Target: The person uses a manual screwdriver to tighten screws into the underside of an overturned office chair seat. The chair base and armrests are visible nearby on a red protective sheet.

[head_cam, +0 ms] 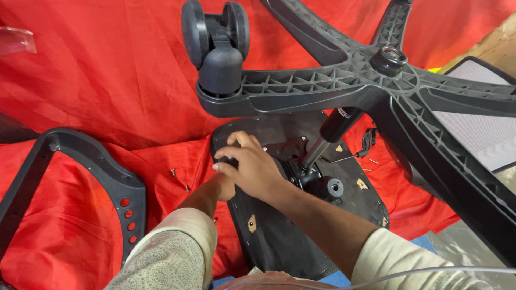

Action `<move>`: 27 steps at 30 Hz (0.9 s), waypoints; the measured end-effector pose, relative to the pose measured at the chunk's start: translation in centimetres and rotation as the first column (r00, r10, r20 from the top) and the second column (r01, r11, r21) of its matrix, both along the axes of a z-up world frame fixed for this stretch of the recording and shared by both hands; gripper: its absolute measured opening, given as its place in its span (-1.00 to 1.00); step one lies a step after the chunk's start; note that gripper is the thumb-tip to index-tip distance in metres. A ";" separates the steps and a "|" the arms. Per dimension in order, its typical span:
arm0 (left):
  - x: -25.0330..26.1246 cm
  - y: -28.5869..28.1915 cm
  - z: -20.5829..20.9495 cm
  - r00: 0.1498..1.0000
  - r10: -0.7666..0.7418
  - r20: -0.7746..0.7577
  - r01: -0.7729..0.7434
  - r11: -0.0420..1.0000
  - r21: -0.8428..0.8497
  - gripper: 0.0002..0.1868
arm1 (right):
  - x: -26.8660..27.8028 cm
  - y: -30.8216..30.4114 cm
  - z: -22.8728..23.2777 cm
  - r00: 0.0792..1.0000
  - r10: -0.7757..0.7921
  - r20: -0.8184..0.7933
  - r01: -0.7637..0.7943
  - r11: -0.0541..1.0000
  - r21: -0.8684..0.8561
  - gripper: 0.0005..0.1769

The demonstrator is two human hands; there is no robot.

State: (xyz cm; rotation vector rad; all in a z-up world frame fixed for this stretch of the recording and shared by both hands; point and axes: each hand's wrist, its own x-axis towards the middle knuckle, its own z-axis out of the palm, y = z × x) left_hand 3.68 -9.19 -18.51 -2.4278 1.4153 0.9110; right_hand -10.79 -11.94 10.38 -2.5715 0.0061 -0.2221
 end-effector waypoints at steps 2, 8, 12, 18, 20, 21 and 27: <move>0.4 -0.2 -0.8 0.999 -0.034 0.018 0.033 0.999 0.024 -0.55 | 0.3 0.1 0.2 0.999 0.024 0.044 -0.024 1.000 0.004 -0.70; 1.3 -0.9 -2.1 0.971 -0.223 0.084 0.210 0.967 0.143 -0.56 | 0.2 -0.4 -0.4 0.982 0.114 0.149 -0.135 0.980 0.144 -0.52; 0.4 0.8 0.4 0.885 -0.439 0.154 0.399 0.887 0.231 -0.55 | 0.1 -0.5 -0.6 0.984 0.121 0.130 -0.151 0.956 0.250 -0.59; -1.9 3.5 6.5 0.967 0.173 -0.188 -0.215 0.950 -0.227 -0.53 | -0.2 -0.3 0.5 0.996 -0.022 0.091 0.021 1.000 0.013 -0.66; -2.1 3.6 7.9 0.958 0.205 -0.203 -0.247 0.945 -0.214 -0.53 | -0.1 -0.4 0.8 0.999 -0.019 0.042 0.018 0.999 0.034 -0.70; -2.1 3.6 8.3 0.949 0.231 -0.213 -0.276 0.938 -0.212 -0.53 | 0.0 -0.4 0.8 1.000 -0.016 0.017 0.015 0.999 0.044 -0.71; -2.2 3.8 8.6 0.937 0.272 -0.218 -0.317 0.925 -0.207 -0.52 | -0.2 -1.0 0.1 0.983 0.164 0.080 -0.177 0.962 0.206 -0.43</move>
